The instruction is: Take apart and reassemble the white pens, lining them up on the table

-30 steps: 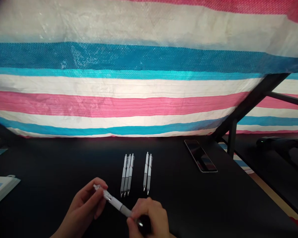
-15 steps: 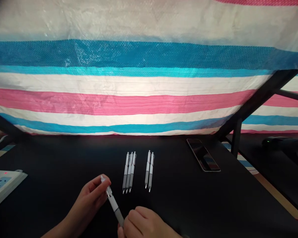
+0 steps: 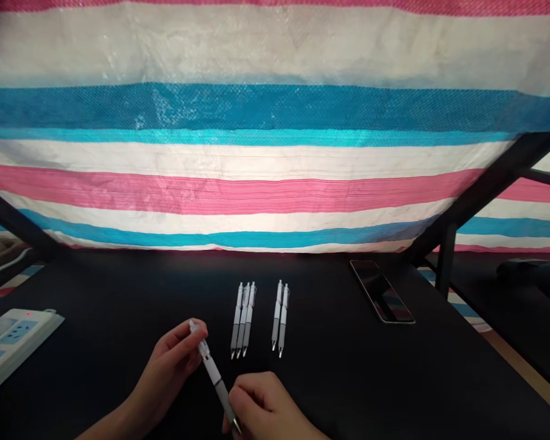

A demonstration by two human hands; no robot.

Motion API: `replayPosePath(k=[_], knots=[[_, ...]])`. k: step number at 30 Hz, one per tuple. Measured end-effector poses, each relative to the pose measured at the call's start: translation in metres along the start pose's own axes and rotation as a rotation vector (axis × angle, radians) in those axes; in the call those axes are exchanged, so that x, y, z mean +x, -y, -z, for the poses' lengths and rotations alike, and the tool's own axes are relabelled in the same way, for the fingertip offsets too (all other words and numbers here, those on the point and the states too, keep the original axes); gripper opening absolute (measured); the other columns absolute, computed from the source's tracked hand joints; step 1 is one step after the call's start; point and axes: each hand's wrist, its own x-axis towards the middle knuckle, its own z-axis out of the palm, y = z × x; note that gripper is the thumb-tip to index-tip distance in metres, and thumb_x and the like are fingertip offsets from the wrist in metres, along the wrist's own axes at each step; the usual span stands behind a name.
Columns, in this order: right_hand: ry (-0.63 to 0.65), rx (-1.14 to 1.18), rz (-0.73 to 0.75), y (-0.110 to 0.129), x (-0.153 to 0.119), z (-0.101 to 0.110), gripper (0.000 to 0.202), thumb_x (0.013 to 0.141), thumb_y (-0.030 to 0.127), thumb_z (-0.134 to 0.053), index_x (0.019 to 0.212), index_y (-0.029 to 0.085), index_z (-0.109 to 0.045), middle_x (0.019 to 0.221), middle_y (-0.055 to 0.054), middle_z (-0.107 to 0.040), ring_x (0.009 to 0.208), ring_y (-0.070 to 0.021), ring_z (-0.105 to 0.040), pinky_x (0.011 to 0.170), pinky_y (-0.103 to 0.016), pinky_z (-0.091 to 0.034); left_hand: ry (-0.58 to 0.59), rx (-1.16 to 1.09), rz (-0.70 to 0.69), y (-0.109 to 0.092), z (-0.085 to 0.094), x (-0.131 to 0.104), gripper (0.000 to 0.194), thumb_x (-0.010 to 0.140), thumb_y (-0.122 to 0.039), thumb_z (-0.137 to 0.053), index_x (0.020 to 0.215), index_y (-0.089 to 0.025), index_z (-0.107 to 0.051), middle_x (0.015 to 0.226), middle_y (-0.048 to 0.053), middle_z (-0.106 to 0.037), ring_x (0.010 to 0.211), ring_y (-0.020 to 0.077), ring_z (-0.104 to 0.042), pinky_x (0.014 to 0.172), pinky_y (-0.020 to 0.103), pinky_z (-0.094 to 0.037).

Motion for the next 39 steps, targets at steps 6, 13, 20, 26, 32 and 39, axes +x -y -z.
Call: replayPosePath(k=[6,13,20,26,32,39], knots=[[0.105,0.325,-0.144,-0.014,0.009,0.004,0.048,0.082,0.059,-0.055,0.078,0.012,-0.063,0.058,-0.001,-0.057,0.047,-0.0074,-0.046,0.044,-0.019,-0.027,-0.018,0.004,-0.038,-0.001,0.000,0.000,0.025,0.085,-0.037,-0.066,0.072,-0.017,-0.058,0.054,-0.006,-0.036,0.050,0.0078,-0.027,0.048,0.022,-0.020],[0.080,0.386,-0.216,-0.017,0.014,0.001,0.039,0.074,0.052,-0.070,0.083,0.016,-0.059,0.062,-0.001,-0.062,0.051,-0.0087,-0.052,0.043,-0.017,-0.026,-0.028,-0.025,-0.050,-0.002,0.001,0.001,0.023,0.085,-0.034,-0.067,0.073,-0.017,-0.058,0.055,-0.006,-0.036,0.052,0.0081,-0.027,0.049,0.023,-0.020],[0.020,0.455,-0.209,-0.017,0.012,-0.002,0.037,0.069,0.046,-0.076,0.080,0.017,-0.056,0.064,0.000,-0.062,0.052,-0.0093,-0.057,0.039,-0.014,-0.023,-0.036,-0.032,-0.052,0.000,0.001,0.004,0.023,0.084,-0.034,-0.067,0.072,-0.017,-0.058,0.055,-0.007,-0.035,0.051,0.0078,-0.026,0.049,0.022,-0.020],[0.035,0.515,-0.253,-0.013,0.011,0.002,0.038,0.070,0.048,-0.074,0.085,0.016,-0.058,0.069,-0.003,-0.067,0.053,-0.0094,-0.059,0.041,-0.015,-0.031,-0.052,-0.043,-0.051,-0.001,0.001,0.003,0.021,0.084,-0.034,-0.067,0.073,-0.017,-0.059,0.054,-0.006,-0.036,0.051,0.0076,-0.027,0.049,0.022,-0.021],[0.040,0.434,-0.285,-0.016,0.012,0.000,0.032,0.073,0.044,-0.071,0.077,0.015,-0.057,0.059,-0.002,-0.065,0.043,-0.0041,-0.050,0.039,-0.013,-0.024,-0.049,-0.047,-0.038,-0.001,0.000,0.002,0.021,0.083,-0.034,-0.068,0.074,-0.017,-0.060,0.055,-0.006,-0.037,0.051,0.0076,-0.028,0.049,0.022,-0.021],[-0.073,0.372,-0.142,-0.019,0.014,-0.003,0.024,0.068,0.021,-0.067,0.070,0.021,-0.043,0.043,0.009,-0.054,0.033,-0.0031,-0.038,0.036,-0.013,-0.023,-0.046,-0.025,-0.061,0.002,0.002,0.003,0.023,0.085,-0.035,-0.066,0.073,-0.017,-0.059,0.054,-0.006,-0.038,0.051,0.0076,-0.028,0.049,0.023,-0.021]])
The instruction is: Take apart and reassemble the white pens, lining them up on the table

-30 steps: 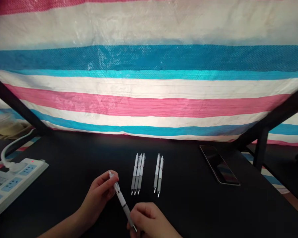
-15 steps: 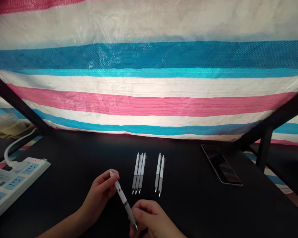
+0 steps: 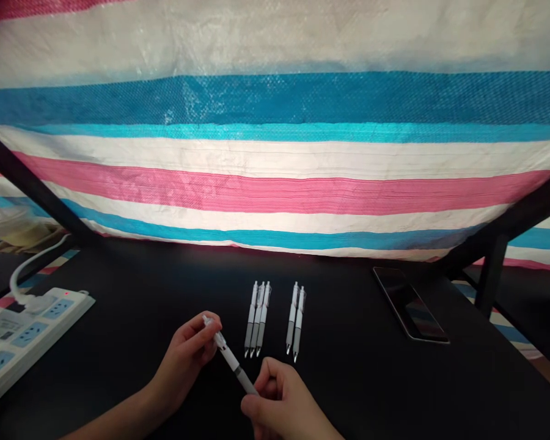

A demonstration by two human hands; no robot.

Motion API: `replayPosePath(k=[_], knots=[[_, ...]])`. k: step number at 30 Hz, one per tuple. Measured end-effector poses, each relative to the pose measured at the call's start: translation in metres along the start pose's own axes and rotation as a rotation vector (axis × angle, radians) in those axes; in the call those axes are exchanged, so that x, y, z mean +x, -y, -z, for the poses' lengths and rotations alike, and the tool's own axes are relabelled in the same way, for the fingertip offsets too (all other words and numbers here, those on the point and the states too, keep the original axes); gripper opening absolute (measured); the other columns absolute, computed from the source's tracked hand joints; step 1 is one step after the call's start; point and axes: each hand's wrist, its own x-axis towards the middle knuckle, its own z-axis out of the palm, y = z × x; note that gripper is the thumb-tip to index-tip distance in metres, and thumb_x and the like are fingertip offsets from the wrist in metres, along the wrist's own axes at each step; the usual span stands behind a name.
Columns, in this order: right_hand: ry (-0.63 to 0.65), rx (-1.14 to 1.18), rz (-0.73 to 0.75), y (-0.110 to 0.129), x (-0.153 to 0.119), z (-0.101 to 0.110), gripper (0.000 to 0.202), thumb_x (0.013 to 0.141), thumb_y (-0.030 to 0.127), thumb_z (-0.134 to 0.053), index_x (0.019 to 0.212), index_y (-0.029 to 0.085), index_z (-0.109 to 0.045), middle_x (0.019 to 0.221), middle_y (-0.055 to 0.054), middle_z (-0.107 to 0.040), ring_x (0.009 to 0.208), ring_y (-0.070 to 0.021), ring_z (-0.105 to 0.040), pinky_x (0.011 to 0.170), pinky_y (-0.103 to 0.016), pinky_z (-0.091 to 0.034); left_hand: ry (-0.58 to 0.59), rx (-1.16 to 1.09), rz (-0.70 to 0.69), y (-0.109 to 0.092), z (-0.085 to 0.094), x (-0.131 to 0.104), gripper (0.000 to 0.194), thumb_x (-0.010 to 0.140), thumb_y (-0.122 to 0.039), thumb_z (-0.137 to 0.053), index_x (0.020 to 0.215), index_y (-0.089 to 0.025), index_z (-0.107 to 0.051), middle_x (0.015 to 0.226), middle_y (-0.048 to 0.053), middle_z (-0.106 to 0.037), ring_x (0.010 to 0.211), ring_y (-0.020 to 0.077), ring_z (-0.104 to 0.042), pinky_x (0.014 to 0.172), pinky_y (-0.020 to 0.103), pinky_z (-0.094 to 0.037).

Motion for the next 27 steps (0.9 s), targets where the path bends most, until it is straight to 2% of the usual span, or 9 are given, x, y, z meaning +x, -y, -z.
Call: replayPosePath(k=[5,9,12,14,16,21,27], knots=[[-0.050,-0.093,0.012,0.0042,-0.0005,0.0008,0.026,0.070,0.024,-0.066,0.069,0.023,-0.040,0.038,0.011,-0.051,0.027,-0.0032,-0.034,0.032,-0.014,-0.021,-0.007,0.020,-0.025,0.0016,-0.0004,0.0000,0.026,0.086,-0.035,-0.065,0.070,-0.017,-0.056,0.054,-0.006,-0.038,0.051,0.0080,-0.027,0.050,0.023,-0.021],[-0.072,-0.144,0.028,0.0088,-0.0016,0.0016,0.038,0.067,0.038,-0.075,0.071,0.023,-0.040,0.041,0.009,-0.055,0.026,-0.0051,-0.039,0.030,-0.014,-0.024,-0.015,0.014,-0.029,0.0016,-0.0011,0.0009,0.028,0.087,-0.035,-0.065,0.068,-0.017,-0.055,0.053,-0.006,-0.038,0.051,0.0080,-0.028,0.050,0.023,-0.022],[-0.003,-0.013,-0.030,0.0093,-0.0028,0.0019,0.045,0.075,0.060,-0.063,0.085,0.018,-0.051,0.052,0.001,-0.064,0.033,-0.0068,-0.049,0.033,-0.014,-0.027,-0.024,-0.012,-0.044,0.0005,-0.0009,0.0019,0.027,0.086,-0.035,-0.066,0.069,-0.017,-0.055,0.052,-0.006,-0.038,0.050,0.0077,-0.028,0.049,0.023,-0.022],[0.029,0.069,-0.091,0.0084,-0.0031,0.0018,0.054,0.081,0.068,-0.051,0.087,0.015,-0.055,0.052,-0.002,-0.064,0.034,-0.0062,-0.050,0.034,-0.013,-0.026,-0.026,-0.016,-0.055,-0.0003,-0.0005,0.0023,0.027,0.086,-0.035,-0.066,0.069,-0.016,-0.056,0.052,-0.007,-0.038,0.050,0.0076,-0.028,0.049,0.023,-0.022],[0.032,0.095,-0.096,0.0075,-0.0028,0.0017,0.052,0.081,0.067,-0.053,0.081,0.014,-0.055,0.047,0.000,-0.060,0.033,-0.0048,-0.047,0.034,-0.013,-0.023,-0.025,-0.016,-0.051,-0.0010,0.0000,0.0026,0.027,0.086,-0.035,-0.066,0.069,-0.016,-0.056,0.053,-0.007,-0.038,0.050,0.0075,-0.028,0.049,0.023,-0.022],[0.045,0.071,0.019,0.0071,-0.0025,0.0038,0.043,0.073,0.053,-0.073,0.077,0.021,-0.043,0.051,0.005,-0.060,0.031,-0.0038,-0.045,0.031,-0.012,-0.020,-0.042,-0.041,-0.039,-0.0031,0.0007,0.0034,0.025,0.086,-0.034,-0.067,0.070,-0.016,-0.057,0.053,-0.007,-0.037,0.050,0.0070,-0.030,0.049,0.022,-0.024],[0.016,0.066,0.078,0.0062,-0.0016,0.0073,0.041,0.074,0.045,-0.074,0.076,0.022,-0.040,0.050,0.006,-0.060,0.029,-0.0029,-0.041,0.029,-0.011,-0.022,-0.093,-0.132,-0.052,-0.0064,0.0036,0.0073,0.024,0.083,-0.034,-0.070,0.070,-0.016,-0.060,0.053,-0.006,-0.040,0.051,0.0067,-0.032,0.048,0.020,-0.026]])
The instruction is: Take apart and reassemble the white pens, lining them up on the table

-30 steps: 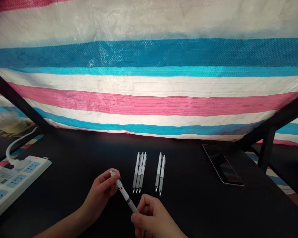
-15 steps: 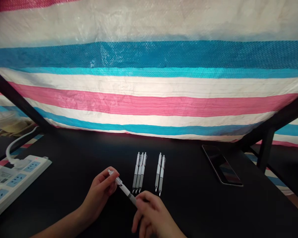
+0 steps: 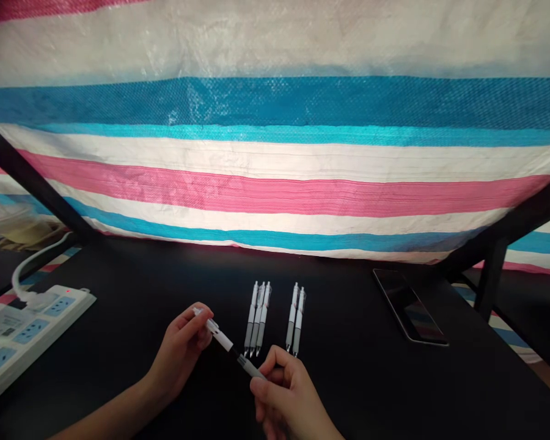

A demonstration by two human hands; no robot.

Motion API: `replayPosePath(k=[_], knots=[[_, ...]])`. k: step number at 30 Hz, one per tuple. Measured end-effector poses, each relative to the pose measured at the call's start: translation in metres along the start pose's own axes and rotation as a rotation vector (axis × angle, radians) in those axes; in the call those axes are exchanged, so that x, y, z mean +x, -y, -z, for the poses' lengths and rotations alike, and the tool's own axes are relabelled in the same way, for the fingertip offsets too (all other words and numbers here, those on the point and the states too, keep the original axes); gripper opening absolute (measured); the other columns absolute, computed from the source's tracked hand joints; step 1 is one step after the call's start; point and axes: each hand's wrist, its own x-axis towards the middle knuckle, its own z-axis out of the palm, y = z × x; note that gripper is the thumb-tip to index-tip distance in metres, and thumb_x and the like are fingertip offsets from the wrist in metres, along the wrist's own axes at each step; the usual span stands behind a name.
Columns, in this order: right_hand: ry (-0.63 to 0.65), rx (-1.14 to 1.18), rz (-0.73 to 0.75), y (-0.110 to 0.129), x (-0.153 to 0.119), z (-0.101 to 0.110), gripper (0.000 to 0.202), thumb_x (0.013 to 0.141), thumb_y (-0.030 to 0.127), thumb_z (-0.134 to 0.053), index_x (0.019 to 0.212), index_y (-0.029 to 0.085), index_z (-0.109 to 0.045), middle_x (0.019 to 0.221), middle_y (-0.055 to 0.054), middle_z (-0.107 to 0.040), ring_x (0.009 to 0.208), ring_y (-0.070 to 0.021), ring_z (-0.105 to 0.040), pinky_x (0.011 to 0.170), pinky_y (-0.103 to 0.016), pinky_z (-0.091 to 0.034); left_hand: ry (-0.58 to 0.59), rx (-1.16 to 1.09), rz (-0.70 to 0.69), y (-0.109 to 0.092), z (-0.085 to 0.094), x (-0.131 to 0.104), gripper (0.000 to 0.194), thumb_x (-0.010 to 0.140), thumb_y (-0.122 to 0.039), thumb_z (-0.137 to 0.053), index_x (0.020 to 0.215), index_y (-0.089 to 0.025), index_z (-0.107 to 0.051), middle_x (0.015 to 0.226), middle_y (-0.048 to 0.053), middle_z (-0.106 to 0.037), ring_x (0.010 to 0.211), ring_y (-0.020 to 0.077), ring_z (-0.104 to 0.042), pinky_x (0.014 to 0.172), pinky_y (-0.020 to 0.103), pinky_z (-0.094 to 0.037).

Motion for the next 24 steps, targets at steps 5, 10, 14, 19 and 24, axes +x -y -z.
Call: replayPosePath(k=[5,10,14,19,24], knots=[[-0.030,0.016,0.009,0.001,0.002,0.001,0.039,0.074,0.045,-0.073,0.075,0.021,-0.042,0.049,0.005,-0.060,0.029,-0.0031,-0.041,0.028,-0.011,-0.020,-0.076,-0.057,-0.028,-0.003,0.003,0.005,0.020,0.080,-0.033,-0.073,0.074,-0.016,-0.063,0.053,-0.007,-0.043,0.050,0.0061,-0.033,0.048,0.018,-0.029],[-0.032,0.035,0.019,-0.002,0.004,0.003,0.042,0.071,0.047,-0.076,0.074,0.021,-0.044,0.049,0.004,-0.061,0.028,-0.0038,-0.042,0.027,-0.012,-0.022,-0.098,-0.077,-0.054,-0.006,0.004,0.007,0.021,0.078,-0.034,-0.075,0.074,-0.016,-0.065,0.054,-0.006,-0.046,0.051,0.0065,-0.036,0.048,0.018,-0.031],[-0.032,0.048,0.027,-0.004,0.003,0.003,0.042,0.071,0.049,-0.076,0.074,0.020,-0.045,0.049,0.004,-0.061,0.028,-0.0040,-0.043,0.027,-0.012,-0.023,-0.116,-0.097,-0.054,-0.007,0.004,0.008,0.021,0.076,-0.034,-0.076,0.073,-0.016,-0.065,0.053,-0.006,-0.045,0.050,0.0064,-0.036,0.047,0.018,-0.032],[-0.038,0.044,0.018,-0.002,0.002,0.003,0.044,0.070,0.051,-0.076,0.075,0.021,-0.044,0.049,0.005,-0.061,0.027,-0.0033,-0.041,0.028,-0.012,-0.021,-0.133,-0.112,-0.059,-0.009,0.005,0.010,0.020,0.076,-0.033,-0.076,0.073,-0.016,-0.065,0.055,-0.006,-0.046,0.051,0.0065,-0.038,0.048,0.018,-0.033],[-0.043,0.048,0.026,0.001,0.002,0.002,0.045,0.070,0.051,-0.076,0.074,0.021,-0.043,0.049,0.005,-0.060,0.027,-0.0033,-0.041,0.028,-0.012,-0.020,-0.155,-0.134,-0.069,-0.010,0.006,0.011,0.019,0.076,-0.031,-0.076,0.073,-0.015,-0.066,0.055,-0.006,-0.046,0.050,0.0062,-0.037,0.047,0.017,-0.032]])
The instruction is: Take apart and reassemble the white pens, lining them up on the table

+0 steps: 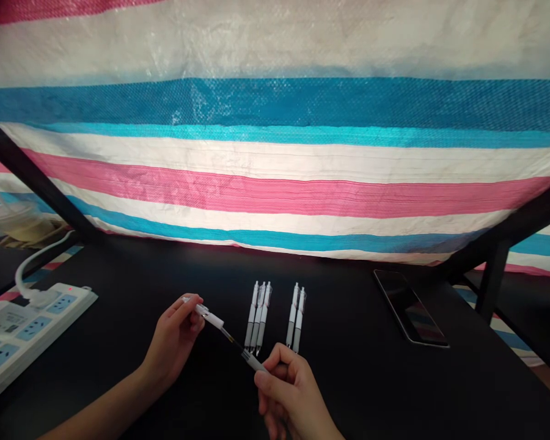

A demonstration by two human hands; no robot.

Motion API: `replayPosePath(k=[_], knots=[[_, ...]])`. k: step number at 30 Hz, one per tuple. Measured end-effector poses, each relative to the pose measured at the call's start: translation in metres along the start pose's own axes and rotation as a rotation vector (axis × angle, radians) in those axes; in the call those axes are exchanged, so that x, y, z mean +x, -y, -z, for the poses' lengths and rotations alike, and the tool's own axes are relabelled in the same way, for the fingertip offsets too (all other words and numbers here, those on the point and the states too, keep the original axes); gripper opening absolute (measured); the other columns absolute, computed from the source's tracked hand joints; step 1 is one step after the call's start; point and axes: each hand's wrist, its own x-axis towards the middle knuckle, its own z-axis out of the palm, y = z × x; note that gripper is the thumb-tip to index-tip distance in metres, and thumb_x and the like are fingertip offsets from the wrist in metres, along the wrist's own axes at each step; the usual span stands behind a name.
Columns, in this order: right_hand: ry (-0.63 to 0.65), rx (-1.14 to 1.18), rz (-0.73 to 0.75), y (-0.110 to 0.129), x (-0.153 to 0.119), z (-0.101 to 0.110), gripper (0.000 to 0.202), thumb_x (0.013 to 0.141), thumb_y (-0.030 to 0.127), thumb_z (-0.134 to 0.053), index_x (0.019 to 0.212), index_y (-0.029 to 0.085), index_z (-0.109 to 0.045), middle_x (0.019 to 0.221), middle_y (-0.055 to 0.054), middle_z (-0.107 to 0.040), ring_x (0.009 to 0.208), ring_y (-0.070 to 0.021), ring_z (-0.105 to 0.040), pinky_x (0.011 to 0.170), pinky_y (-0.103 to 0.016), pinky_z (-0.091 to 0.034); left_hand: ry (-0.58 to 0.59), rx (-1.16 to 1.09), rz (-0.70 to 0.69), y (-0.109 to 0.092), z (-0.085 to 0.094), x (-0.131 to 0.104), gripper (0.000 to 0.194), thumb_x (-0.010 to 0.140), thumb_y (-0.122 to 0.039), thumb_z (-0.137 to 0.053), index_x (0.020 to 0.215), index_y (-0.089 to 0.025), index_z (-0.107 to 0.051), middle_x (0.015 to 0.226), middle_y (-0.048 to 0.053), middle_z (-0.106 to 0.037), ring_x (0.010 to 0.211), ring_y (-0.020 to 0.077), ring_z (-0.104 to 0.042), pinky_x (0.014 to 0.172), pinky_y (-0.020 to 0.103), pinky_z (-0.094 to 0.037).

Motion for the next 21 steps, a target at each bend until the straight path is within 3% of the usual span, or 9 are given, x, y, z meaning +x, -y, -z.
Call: replayPosePath(k=[7,15,21], knots=[[-0.008,-0.008,0.005,0.001,-0.002,-0.001,0.045,0.070,0.052,-0.076,0.074,0.021,-0.044,0.049,0.005,-0.060,0.028,-0.0036,-0.042,0.028,-0.013,-0.021,0.011,0.015,0.025,-0.001,-0.002,-0.001,0.020,0.076,-0.032,-0.076,0.072,-0.015,-0.066,0.055,-0.006,-0.045,0.051,0.0063,-0.036,0.047,0.018,-0.032],[-0.048,-0.102,0.046,-0.002,0.000,-0.002,0.046,0.070,0.053,-0.075,0.073,0.021,-0.042,0.049,0.006,-0.059,0.029,-0.0046,-0.045,0.028,-0.012,-0.021,0.320,0.288,0.100,0.016,-0.005,-0.017,0.025,0.082,-0.036,-0.071,0.071,-0.017,-0.059,0.051,-0.005,-0.049,0.046,0.0074,-0.040,0.047,0.020,-0.029],[-0.061,-0.158,0.060,-0.005,0.001,0.000,0.047,0.072,0.059,-0.071,0.074,0.020,-0.045,0.051,0.004,-0.061,0.030,-0.0056,-0.047,0.029,-0.014,-0.023,0.377,0.364,0.062,0.021,-0.002,-0.021,0.023,0.085,-0.037,-0.068,0.076,-0.017,-0.059,0.050,-0.004,-0.051,0.046,0.0087,-0.043,0.049,0.022,-0.029]])
